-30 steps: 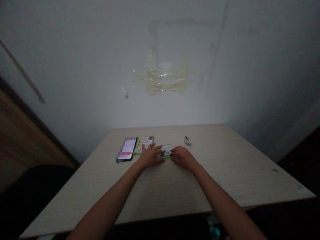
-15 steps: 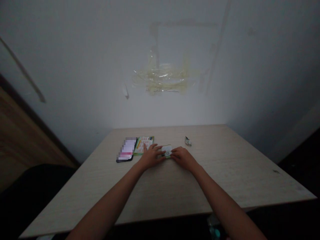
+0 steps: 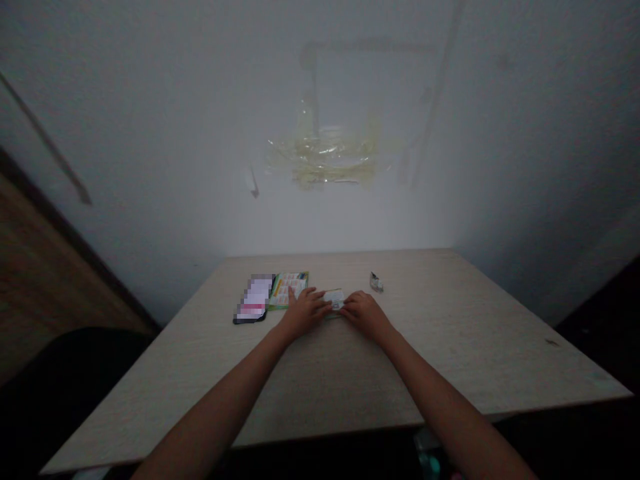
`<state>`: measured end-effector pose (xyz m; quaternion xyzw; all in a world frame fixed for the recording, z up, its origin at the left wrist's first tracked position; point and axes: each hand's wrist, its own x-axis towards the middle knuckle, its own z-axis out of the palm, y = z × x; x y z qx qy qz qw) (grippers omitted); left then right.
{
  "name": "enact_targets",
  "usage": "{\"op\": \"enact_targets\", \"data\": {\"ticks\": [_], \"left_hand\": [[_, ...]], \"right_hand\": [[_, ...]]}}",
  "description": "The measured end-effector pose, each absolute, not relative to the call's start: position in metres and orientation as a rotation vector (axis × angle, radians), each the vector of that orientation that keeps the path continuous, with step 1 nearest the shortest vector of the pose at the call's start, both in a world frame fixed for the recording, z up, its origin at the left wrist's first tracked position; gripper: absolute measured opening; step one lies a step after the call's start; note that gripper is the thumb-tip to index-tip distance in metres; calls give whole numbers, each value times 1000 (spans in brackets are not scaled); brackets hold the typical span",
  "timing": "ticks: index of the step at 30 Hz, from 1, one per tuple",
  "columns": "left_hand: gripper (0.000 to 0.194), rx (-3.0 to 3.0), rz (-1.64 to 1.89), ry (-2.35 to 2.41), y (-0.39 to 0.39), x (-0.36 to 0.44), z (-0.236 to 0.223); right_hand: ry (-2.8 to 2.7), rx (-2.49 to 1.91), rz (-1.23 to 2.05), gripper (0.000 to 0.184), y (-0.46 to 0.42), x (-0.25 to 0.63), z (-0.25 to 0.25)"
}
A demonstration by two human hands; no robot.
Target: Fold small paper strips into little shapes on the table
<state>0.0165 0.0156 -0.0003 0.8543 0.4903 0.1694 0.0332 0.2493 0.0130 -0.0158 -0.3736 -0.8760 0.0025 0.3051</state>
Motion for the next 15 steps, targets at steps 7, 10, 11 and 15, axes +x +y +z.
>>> {"op": "enact_targets", "data": {"ticks": [7,10,11,15], "left_hand": [[35,2600,562,1515,17,16,-3],[40,2556,567,1549,15,17,0],[45,2538,575,1570,14,18,1],[63,2474,661,1701,11,20,7]], "right_hand": [[-2296,-1019,-96,16,14,248,-19],[-2266,-1098,-141,20,12,246,-18],[-2263,-1120,-149,25,11,245,-16],[-2221,-1224,-159,51,6,239,-9]]}}
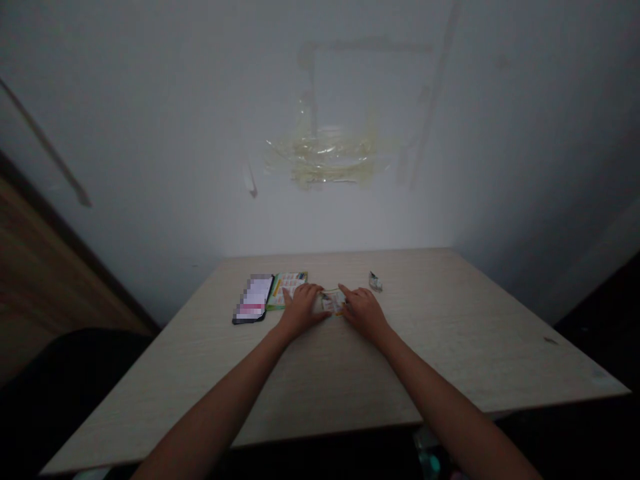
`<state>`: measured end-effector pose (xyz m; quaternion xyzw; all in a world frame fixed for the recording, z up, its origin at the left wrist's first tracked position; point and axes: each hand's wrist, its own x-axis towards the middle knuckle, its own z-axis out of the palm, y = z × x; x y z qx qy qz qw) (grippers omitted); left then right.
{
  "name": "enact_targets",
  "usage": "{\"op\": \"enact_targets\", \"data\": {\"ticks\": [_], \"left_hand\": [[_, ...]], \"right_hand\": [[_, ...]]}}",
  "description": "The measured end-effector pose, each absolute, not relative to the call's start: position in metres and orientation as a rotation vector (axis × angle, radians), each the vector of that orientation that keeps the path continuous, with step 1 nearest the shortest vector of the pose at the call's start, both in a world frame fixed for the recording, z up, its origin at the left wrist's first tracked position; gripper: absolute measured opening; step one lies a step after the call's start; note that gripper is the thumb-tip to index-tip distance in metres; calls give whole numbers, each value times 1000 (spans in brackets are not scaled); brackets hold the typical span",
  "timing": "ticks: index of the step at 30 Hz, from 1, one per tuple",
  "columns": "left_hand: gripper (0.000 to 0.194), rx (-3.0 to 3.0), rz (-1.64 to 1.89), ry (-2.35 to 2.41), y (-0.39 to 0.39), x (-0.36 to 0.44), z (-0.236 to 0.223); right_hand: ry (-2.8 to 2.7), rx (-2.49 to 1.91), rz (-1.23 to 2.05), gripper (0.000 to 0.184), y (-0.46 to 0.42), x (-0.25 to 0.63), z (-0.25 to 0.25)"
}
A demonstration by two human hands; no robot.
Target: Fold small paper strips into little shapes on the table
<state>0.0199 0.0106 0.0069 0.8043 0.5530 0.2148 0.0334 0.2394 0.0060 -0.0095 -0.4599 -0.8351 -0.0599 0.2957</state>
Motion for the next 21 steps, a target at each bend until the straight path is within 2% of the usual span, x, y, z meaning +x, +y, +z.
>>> {"op": "enact_targets", "data": {"ticks": [3,7,12,21], "left_hand": [[62,2447,679,1762,10,21,8],[54,2452,642,1728,12,19,6],[36,2534,591,1620,12,15,3],[29,2557,565,1550,14,9,5]], "right_hand": [[-2223,-1240,-143,58,5,239,-8],[-2161,-1214,-162,34,7,245,-13],[-2112,-1211,-150,27,11,251,-21],[-2266,-1150,35,31,13,254,-24]]}}
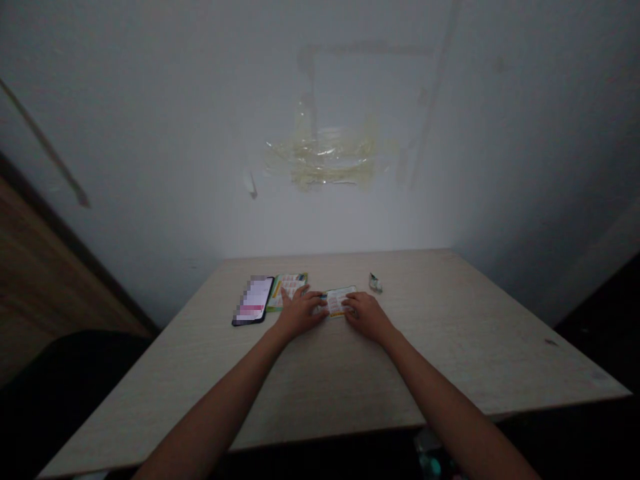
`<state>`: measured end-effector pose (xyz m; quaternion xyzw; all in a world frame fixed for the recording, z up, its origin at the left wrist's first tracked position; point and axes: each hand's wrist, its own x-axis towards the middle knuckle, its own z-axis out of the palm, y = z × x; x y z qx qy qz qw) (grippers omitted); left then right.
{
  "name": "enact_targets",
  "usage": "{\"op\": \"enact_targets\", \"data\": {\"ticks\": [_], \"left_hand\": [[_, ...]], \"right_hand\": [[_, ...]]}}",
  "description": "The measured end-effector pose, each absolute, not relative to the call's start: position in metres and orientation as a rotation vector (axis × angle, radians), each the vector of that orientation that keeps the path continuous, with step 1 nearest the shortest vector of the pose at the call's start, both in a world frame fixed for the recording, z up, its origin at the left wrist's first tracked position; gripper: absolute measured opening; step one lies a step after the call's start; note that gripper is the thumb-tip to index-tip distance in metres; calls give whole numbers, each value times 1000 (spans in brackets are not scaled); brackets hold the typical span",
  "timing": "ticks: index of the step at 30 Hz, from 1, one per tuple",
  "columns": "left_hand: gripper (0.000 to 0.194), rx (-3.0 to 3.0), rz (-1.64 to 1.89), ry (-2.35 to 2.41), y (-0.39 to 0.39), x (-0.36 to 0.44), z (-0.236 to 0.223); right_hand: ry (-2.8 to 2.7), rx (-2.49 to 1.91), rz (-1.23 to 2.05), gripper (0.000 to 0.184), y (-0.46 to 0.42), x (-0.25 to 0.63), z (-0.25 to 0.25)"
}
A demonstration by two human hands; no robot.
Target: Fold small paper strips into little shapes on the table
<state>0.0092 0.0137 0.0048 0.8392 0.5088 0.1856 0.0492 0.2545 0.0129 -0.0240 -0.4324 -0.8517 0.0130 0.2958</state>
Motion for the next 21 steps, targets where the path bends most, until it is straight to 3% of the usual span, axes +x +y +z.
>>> {"op": "enact_targets", "data": {"ticks": [8,21], "left_hand": [[48,2631,469,1482,12,9,9],[40,2708,562,1488,4,10,2]], "right_hand": [[-2323,-1135,49,45,11,254,-19],[-2415,-1091,161,44,17,257,-7]]}}
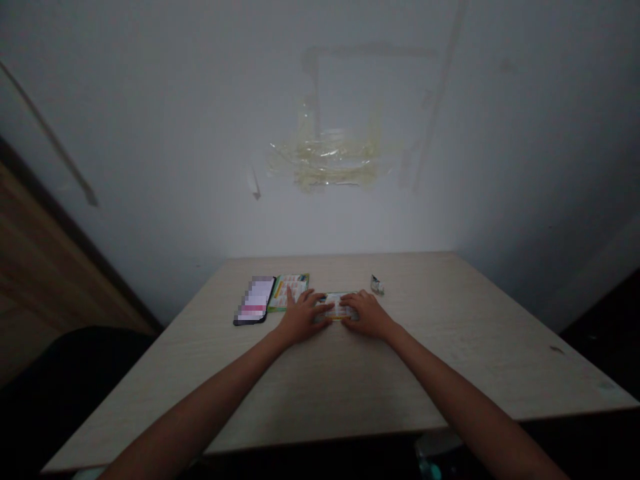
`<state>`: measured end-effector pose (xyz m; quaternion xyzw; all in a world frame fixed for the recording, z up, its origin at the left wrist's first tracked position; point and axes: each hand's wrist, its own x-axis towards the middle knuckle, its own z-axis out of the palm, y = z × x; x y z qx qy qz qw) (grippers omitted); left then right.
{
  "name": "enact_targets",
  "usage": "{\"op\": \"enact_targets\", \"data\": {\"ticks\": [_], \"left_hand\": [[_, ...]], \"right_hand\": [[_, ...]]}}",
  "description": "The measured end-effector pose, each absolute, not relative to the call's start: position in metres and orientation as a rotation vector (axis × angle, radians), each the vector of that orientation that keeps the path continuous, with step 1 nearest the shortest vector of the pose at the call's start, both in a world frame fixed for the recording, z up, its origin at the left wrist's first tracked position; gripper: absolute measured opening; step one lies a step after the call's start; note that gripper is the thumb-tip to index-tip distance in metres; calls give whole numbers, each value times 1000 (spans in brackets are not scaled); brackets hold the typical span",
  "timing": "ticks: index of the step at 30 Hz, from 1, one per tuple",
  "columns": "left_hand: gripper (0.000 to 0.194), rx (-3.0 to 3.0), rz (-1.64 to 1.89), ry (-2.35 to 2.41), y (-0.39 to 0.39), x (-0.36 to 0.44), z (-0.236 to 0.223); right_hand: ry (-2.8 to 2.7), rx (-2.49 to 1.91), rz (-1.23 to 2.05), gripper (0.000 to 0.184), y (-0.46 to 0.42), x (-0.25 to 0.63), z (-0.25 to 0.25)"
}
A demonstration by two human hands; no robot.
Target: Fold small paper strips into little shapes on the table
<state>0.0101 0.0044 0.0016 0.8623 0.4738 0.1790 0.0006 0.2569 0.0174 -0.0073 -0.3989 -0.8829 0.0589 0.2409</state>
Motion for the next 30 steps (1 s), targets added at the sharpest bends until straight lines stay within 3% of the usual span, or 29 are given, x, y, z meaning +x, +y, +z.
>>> {"op": "enact_targets", "data": {"ticks": [13,30], "left_hand": [[30,2676,684,1413,2,8,2],[36,2586,743,1450,-1,9,6]], "right_hand": [[-2313,-937,268,21,20,260,-10],[-2131,-1103,353,25,17,266,-6]]}}
